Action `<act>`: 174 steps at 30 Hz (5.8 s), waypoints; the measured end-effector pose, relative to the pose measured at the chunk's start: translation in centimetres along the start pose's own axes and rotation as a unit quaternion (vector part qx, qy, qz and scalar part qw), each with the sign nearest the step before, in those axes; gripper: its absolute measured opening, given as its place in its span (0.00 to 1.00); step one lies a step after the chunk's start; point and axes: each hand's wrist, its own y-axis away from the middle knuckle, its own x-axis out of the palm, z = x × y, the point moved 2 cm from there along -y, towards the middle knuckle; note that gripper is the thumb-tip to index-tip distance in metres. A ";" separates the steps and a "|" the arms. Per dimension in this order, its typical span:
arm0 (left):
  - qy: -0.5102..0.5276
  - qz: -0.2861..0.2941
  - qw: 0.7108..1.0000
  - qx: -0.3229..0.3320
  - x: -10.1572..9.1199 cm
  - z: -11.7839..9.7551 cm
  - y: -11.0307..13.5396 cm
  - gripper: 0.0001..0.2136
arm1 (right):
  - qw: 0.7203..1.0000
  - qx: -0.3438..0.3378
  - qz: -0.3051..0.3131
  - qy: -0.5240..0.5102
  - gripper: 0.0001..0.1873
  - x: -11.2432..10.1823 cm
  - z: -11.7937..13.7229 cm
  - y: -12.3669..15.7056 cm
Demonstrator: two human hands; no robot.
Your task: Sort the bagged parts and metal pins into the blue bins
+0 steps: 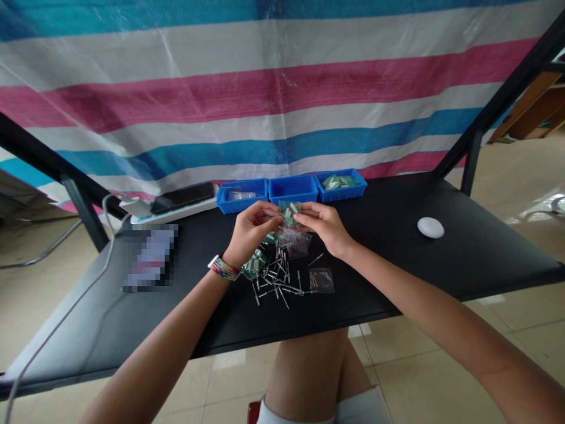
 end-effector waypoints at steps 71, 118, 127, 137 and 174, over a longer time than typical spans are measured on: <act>-0.369 0.048 0.928 0.010 -2.6 1.6 -0.6 0.10 | 0.751 -0.342 -0.168 0.540 0.17 -8.5 2.0 -3.1; 0.128 0.050 0.982 -0.128 -0.3 0.0 -0.2 0.14 | 0.997 -0.041 -0.022 0.068 0.19 0.4 0.0 0.4; 0.103 0.050 0.986 -0.118 0.0 -0.2 0.0 0.15 | 0.995 -0.046 -0.012 0.084 0.20 0.3 0.5 0.4; 0.079 0.055 0.989 -0.112 0.1 -0.1 0.0 0.15 | 0.998 -0.026 0.007 0.053 0.19 0.5 0.3 0.3; 0.016 0.020 0.997 -0.068 -0.4 -0.2 0.0 0.12 | 0.993 -0.067 0.024 0.093 0.16 0.3 1.1 0.5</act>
